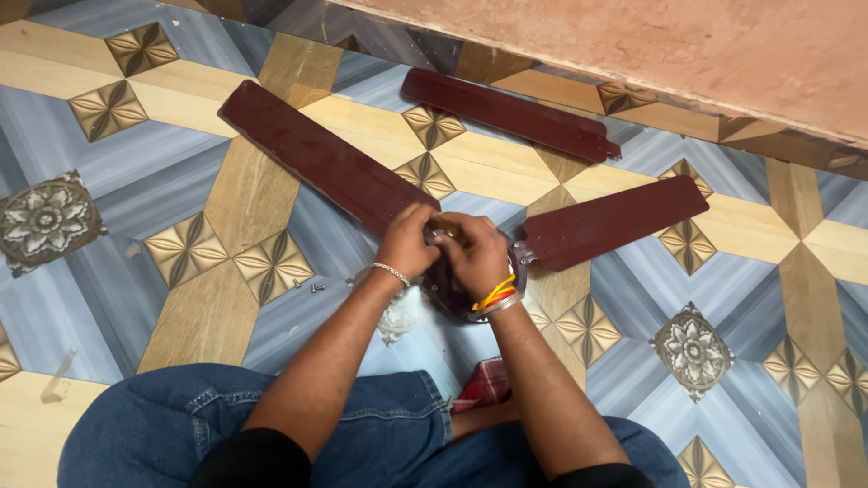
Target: The person sits on the floor and uses a screwdriver to tighten screws on the central hub of a ceiling fan. The person repeatedly adjusts and tightens the screws around the fan's motor housing.
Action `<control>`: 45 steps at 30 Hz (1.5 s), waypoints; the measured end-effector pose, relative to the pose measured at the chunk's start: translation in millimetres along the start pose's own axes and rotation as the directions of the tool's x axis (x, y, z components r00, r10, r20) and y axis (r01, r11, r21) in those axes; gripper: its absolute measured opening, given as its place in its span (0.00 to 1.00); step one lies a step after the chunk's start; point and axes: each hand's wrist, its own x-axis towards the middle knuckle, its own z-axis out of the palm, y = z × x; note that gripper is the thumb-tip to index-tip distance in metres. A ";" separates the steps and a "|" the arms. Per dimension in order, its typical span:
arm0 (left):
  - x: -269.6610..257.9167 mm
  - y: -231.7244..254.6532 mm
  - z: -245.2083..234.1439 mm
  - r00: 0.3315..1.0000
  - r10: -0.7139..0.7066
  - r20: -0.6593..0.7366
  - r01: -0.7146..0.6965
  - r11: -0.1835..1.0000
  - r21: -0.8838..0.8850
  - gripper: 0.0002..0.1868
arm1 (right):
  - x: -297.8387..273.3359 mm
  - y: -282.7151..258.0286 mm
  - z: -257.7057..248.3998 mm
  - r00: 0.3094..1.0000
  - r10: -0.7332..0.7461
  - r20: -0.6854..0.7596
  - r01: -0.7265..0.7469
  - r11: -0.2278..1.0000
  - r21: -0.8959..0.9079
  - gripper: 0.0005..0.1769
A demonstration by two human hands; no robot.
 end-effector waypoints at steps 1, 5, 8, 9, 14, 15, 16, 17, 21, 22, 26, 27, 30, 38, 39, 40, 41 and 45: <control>-0.7 2.2 -0.4 0.999 0.037 -0.021 -0.038 0.999 -0.035 0.21 | -0.1 0.9 1.2 0.999 0.039 -0.013 -0.038 0.997 0.073 0.17; -1.4 7.4 -1.2 0.997 -0.047 0.054 0.050 0.997 -0.067 0.17 | 0.6 8.2 4.5 0.996 0.070 -0.046 -0.057 0.967 0.248 0.17; -1.1 7.0 1.3 0.981 -0.189 0.046 0.190 0.981 -0.031 0.12 | -0.8 13.2 5.0 0.994 -0.062 -0.089 0.082 0.966 0.247 0.17; -1.0 6.2 1.7 0.981 -0.190 0.044 0.191 0.981 -0.017 0.12 | -1.1 13.7 5.4 0.988 -0.116 -0.104 0.138 0.961 0.238 0.17; -1.5 3.5 2.5 1.000 -0.009 -0.017 0.008 0.998 -0.064 0.18 | -0.1 10.4 4.5 0.991 -0.070 -0.116 0.088 0.985 0.152 0.15; -1.4 3.4 2.5 1.000 -0.016 0.005 0.016 0.996 -0.082 0.17 | 0.3 9.5 3.3 0.991 -0.047 -0.125 0.066 0.985 0.157 0.13; -1.3 3.4 2.5 0.999 -0.022 0.027 0.025 0.995 -0.100 0.16 | 0.6 8.9 1.6 0.991 -0.058 -0.118 0.075 0.987 0.143 0.13; -1.6 3.3 2.2 0.999 -0.036 0.032 0.038 0.997 -0.065 0.15 | 0.9 8.2 0.7 0.992 -0.070 -0.108 0.084 0.988 0.131 0.12; -2.3 4.0 2.5 0.996 -0.089 0.018 0.088 0.994 0.060 0.12 | -0.1 7.7 0.9 0.993 -0.101 -0.065 0.109 0.985 0.132 0.13; -2.7 4.5 3.2 0.995 -0.102 0.009 0.100 0.991 0.085 0.11 | -0.5 8.7 1.5 0.992 -0.096 -0.078 0.105 0.986 0.129 0.13; -2.3 2.6 1.0 0.996 -0.089 0.005 0.089 0.996 -0.032 0.18 | 0.0 16.5 4.6 0.995 0.053 -0.081 -0.031 0.968 0.250 0.12; -2.9 0.7 -1.1 0.993 -0.115 0.038 0.115 0.993 0.004 0.17 | -0.1 19.6 3.6 0.990 0.124 -0.064 -0.099 0.947 0.307 0.12; -7.3 -6.3 -4.1 0.972 -0.206 0.117 0.187 0.971 0.149 0.13 | 3.3 29.6 0.1 0.985 0.063 -0.158 -0.007 0.943 0.333 0.14; -19.7 -19.2 5.5 0.974 -0.078 0.215 0.013 0.958 0.287 0.20 | 10.9 40.8 -55.4 0.910 0.224 -0.350 0.044 0.785 0.618 0.17; -19.4 -19.6 8.4 0.972 -0.057 0.226 -0.016 0.951 0.308 0.20 | 10.1 38.2 -63.1 0.891 0.306 -0.337 -0.006 0.748 0.664 0.17; -19.0 -20.2 11.1 0.971 -0.037 0.238 -0.045 0.943 0.329 0.20 | 8.8 34.9 -70.1 0.899 0.257 -0.354 0.025 0.777 0.629 0.18; -18.8 -21.5 13.4 0.971 -0.052 0.232 -0.030 0.941 0.337 0.17 | 6.1 31.1 -76.9 0.906 0.208 -0.368 0.056 0.804 0.592 0.18; -20.8 -30.5 22.1 0.974 -0.032 0.224 -0.058 0.923 0.380 0.11 | -17.2 11.4 -90.4 0.911 0.273 -0.309 0.003 0.745 0.667 0.19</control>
